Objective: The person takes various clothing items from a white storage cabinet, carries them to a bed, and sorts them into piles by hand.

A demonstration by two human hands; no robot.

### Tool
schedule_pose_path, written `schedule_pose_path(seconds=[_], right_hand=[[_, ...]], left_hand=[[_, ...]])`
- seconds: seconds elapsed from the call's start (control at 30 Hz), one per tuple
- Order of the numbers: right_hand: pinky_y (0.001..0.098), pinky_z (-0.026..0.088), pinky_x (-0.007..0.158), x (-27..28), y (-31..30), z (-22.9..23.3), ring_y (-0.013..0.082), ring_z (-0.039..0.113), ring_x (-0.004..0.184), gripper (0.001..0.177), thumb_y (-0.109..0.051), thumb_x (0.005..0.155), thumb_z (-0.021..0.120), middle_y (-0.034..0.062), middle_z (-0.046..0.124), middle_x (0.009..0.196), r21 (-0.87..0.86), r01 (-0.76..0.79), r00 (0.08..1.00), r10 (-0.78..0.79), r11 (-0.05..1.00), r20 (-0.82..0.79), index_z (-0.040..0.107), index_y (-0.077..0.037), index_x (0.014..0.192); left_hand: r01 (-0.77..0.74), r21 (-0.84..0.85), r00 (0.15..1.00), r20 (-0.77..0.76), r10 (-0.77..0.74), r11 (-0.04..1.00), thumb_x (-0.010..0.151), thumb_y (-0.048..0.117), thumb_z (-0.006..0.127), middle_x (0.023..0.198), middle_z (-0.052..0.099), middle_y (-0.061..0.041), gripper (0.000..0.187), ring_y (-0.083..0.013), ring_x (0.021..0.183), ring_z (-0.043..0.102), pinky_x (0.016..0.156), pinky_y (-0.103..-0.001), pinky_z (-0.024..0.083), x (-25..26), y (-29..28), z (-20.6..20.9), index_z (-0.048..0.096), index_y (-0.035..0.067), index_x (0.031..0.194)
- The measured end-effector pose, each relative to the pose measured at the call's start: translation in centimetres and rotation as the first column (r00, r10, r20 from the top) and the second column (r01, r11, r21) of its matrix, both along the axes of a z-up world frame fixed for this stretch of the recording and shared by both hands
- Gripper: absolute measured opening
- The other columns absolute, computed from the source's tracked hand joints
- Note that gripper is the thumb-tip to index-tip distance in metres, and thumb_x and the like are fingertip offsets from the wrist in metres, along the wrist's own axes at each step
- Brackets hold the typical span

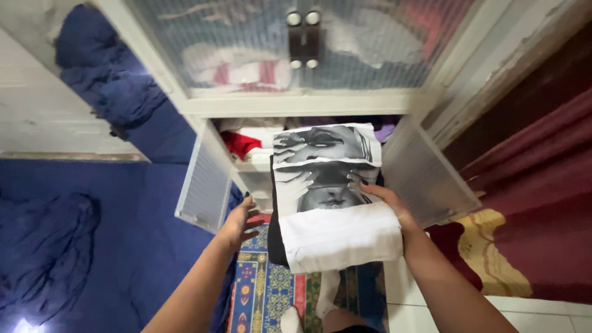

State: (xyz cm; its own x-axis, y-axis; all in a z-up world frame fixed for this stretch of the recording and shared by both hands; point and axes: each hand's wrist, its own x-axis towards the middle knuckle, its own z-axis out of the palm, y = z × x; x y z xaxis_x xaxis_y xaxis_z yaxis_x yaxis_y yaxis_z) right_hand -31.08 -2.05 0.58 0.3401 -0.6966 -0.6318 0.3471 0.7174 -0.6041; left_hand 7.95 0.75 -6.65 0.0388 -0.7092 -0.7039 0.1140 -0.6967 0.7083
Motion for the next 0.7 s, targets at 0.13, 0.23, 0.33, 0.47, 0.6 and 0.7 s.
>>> schedule_pose_path(seconds=[0.13,0.23,0.33,0.47,0.6,0.7], right_hand=[[0.0388,0.057,0.058,4.1,2.9,2.4,0.0259,0.069,0.06,0.039,-0.041,0.083,0.072,0.0145,0.073,0.078,0.046,-0.006,1.0,0.006,0.999,0.011,0.072,-0.005,0.099],[0.0377,0.058,0.063,7.1,4.9,3.3,0.0243,0.069,0.065,0.038,-0.039,0.083,0.073,0.0123,0.073,0.082,-0.056,0.036,0.999,-0.035,0.998,0.02,0.071,-0.007,0.102],[0.036,0.058,0.064,9.0,6.7,4.0,0.0249,0.069,0.066,0.043,-0.042,0.081,0.074,0.0132,0.073,0.081,0.025,0.051,0.999,-0.051,0.998,0.015,0.07,-0.002,0.097],[0.0356,0.057,0.065,9.9,7.4,3.9,0.0242,0.069,0.067,0.041,-0.041,0.08,0.075,0.0137,0.074,0.082,0.061,-0.012,1.0,0.013,0.998,-0.003,0.073,-0.003,0.095],[0.0367,0.058,0.067,8.9,5.7,1.6,0.0229,0.07,0.07,0.039,-0.041,0.082,0.076,0.0112,0.075,0.085,0.004,0.024,0.998,-0.024,1.0,0.063,0.073,-0.005,0.097],[0.0368,0.057,0.068,7.9,3.6,0.9,0.0208,0.07,0.073,0.038,-0.041,0.086,0.073,0.0098,0.075,0.088,-0.047,0.063,0.993,-0.058,0.997,0.098,0.073,-0.006,0.1]], left_hand=[[0.019,0.047,0.984,-0.178,-0.01,0.999,0.098,0.072,0.024,0.156,0.052,-0.017,0.09,-0.0334,0.134,0.053,0.112,-0.051,0.039,1.9,2.7,-0.9,0.042,0.006,0.156],[-0.022,0.216,0.749,-0.643,0.159,0.976,0.097,0.072,0.029,0.15,0.055,-0.019,0.089,-0.0349,0.129,0.055,0.11,-0.049,0.041,1.6,4.2,-0.7,0.046,0.004,0.152],[-0.075,-0.015,0.592,-0.805,0.033,0.997,0.098,0.067,0.034,0.145,0.058,-0.018,0.082,-0.0337,0.126,0.058,0.108,-0.047,0.044,1.1,4.8,1.5,0.05,0.004,0.147],[-0.327,-0.206,0.558,-0.83,0.013,0.922,0.099,0.061,0.041,0.138,0.062,-0.017,0.074,-0.0322,0.12,0.062,0.106,-0.045,0.047,1.6,4.1,5.4,0.056,0.003,0.142],[-0.356,-0.214,0.583,-0.812,0.037,0.91,0.1,0.056,0.047,0.132,0.066,-0.016,0.065,-0.0306,0.115,0.066,0.104,-0.043,0.05,1.5,1.3,6.5,0.061,0.003,0.136],[-0.344,-0.209,0.591,-0.806,0.038,0.915,0.102,0.047,0.05,0.124,0.071,-0.015,0.055,-0.0299,0.11,0.069,0.102,-0.043,0.053,1.1,-2.5,5.9,0.065,0.003,0.131]])
